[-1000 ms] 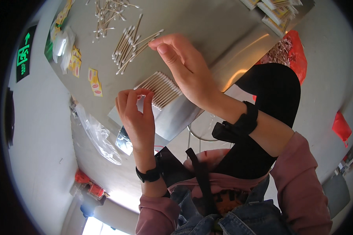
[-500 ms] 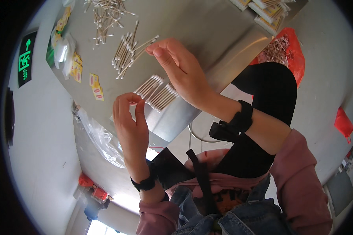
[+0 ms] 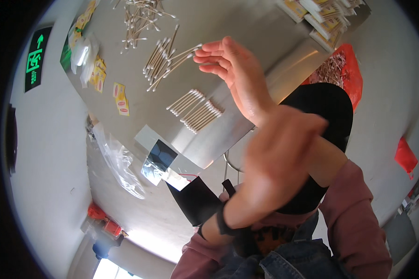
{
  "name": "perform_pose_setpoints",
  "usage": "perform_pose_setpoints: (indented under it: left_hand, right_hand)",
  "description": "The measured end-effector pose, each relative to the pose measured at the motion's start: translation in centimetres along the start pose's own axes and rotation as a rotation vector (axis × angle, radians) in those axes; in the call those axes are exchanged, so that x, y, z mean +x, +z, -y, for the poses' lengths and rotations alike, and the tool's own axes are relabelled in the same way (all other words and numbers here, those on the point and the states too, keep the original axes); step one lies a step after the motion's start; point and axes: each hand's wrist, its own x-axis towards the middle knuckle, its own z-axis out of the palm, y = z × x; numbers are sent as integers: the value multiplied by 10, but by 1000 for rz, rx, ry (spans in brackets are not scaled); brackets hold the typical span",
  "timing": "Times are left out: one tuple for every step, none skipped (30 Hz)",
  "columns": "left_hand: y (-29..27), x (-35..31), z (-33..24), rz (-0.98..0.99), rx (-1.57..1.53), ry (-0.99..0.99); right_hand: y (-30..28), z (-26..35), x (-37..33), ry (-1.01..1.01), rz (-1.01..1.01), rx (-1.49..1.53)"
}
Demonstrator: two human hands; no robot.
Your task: Sorting cotton swabs and placing them into small clear plastic bags.
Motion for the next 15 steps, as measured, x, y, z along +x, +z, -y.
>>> perform_pose_setpoints:
  left_hand:
    - [10,-1,-3,63,-48,-12]
    - [18,-6,-6,133,-15,4]
    - [18,-9,-5,130,-15,3]
    - [17,-13,-2,85,-61,58]
    - [16,-18,1,42,-103,113]
    - [2,-20,6,17,-66,126]
    - [-15,-25,19,15,27,127]
    - [-40,-24,27,7,140,53]
    - [-66,-24,42,-87,317,27]
    - [-86,-20,52,-137,467,-76]
    - [-102,-23,70,-225,529,-143]
    - [-121,-20,82,-312,522,-141]
    - [-132,-18,96,-399,501,-140]
    - [-138,-17,106,-396,502,-138]
    - [-143,-13,111,-358,366,-169]
  right_hand:
    - [-1,-3,-1,9,5,5]
    - [-1,-6,-1,12,22,3]
    - [-2,-6,-1,10,34,-8]
    - [-2,-6,-1,12,36,-7]
    - [-1,-7,0,29,43,0]
    - [-1,-1,0,39,43,-8]
    - [2,2,1,36,44,-6]
    - [-4,-1,1,60,39,9]
    - [-2,-3,1,81,46,25]
    - [-5,2,0,69,37,15]
    - [-11,1,-2,27,49,-32]
    - [-4,1,-3,-16,79,-59]
    - [-2,0,-4,-20,78,-56]
    - [1,-2,-7,-82,108,-140]
    - [5,-5,-8,-142,143,-221]
